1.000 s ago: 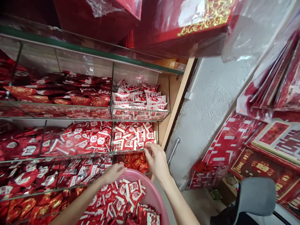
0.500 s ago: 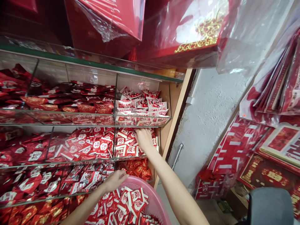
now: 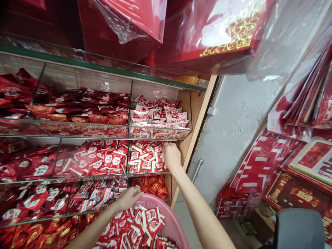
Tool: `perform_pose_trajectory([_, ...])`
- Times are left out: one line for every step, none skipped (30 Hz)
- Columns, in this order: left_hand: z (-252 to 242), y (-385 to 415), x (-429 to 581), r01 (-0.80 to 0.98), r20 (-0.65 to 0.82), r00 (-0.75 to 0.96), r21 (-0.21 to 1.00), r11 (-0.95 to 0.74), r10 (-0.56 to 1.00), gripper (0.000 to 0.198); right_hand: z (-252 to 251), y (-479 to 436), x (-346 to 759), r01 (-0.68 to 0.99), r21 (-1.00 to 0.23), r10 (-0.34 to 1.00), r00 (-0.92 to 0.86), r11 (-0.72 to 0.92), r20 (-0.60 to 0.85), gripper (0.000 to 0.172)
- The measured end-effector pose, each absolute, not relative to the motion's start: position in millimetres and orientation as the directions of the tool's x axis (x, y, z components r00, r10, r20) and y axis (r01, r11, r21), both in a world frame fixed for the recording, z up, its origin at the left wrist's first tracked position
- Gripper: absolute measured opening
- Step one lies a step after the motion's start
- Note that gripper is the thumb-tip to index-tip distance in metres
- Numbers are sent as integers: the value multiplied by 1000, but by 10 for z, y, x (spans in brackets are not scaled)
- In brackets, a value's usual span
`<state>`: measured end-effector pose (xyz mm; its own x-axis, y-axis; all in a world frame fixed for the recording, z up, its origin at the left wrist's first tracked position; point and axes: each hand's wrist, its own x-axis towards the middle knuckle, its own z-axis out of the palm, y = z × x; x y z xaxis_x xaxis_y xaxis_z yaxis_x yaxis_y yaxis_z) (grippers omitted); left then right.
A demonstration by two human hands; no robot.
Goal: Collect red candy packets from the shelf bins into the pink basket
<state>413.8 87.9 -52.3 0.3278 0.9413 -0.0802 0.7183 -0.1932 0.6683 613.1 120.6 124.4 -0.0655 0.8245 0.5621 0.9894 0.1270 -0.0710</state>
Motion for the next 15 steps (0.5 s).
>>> perform_pose_trajectory([-517,877,4139,719,-79,328,668,-194,941,40,1243,1198,6178,993,-79,839,-28,85,543,27])
perform_pose_trajectory([-510,875,4140,721,-77,326,665,-195,942,40,1242,1196,6215,995,-83,854,2,48,520,26])
perform_pose_trajectory([-505,873,4142,724,-72,322,661,-197,944,40,1244,1198,6239,996,-83,867,25,19,497,27])
perform_pose_trajectory([-500,871,4143,728,-68,319,656,-198,945,40,1247,1203,6250,997,-83,877,42,-3,479,27])
perform_pose_trajectory([-496,870,4145,733,-67,315,650,-198,947,40,1253,1211,6249,997,-81,883,53,-17,466,28])
perform_pose_trajectory([-494,869,4146,738,-69,312,646,-196,947,41,1263,1221,6238,996,-81,888,63,-29,455,29])
perform_pose_trajectory([-492,870,4147,741,-73,312,643,-194,947,41,1275,1232,6220,996,-83,893,72,-39,445,29])
perform_pose_trajectory([-492,872,4148,742,-75,311,643,-193,947,41,1289,1243,6199,995,-86,897,81,-49,435,29])
perform_pose_trajectory([-491,874,4149,741,-75,312,643,-193,947,42,1304,1253,6177,994,-90,901,90,-57,425,29])
perform_pose_trajectory([-491,876,4149,739,-75,312,645,-193,947,42,1318,1263,6157,993,-95,904,97,-63,417,29])
perform_pose_trajectory([-490,878,4150,738,-75,314,647,-193,947,42,1330,1271,6140,993,-101,905,102,-66,413,28])
perform_pose_trajectory([-488,878,4150,737,-75,314,648,-193,946,42,1340,1277,6129,992,-107,905,107,-68,413,28])
perform_pose_trajectory([-485,877,4151,737,-73,313,648,-194,947,42,1346,1282,6122,991,-111,904,110,-70,414,28])
perform_pose_trajectory([-481,875,4151,737,-72,314,647,-195,947,42,1348,1285,6120,991,-116,903,114,-72,415,28])
perform_pose_trajectory([-476,872,4152,738,-70,313,646,-196,947,42,1348,1285,6122,990,-120,902,118,-74,415,28])
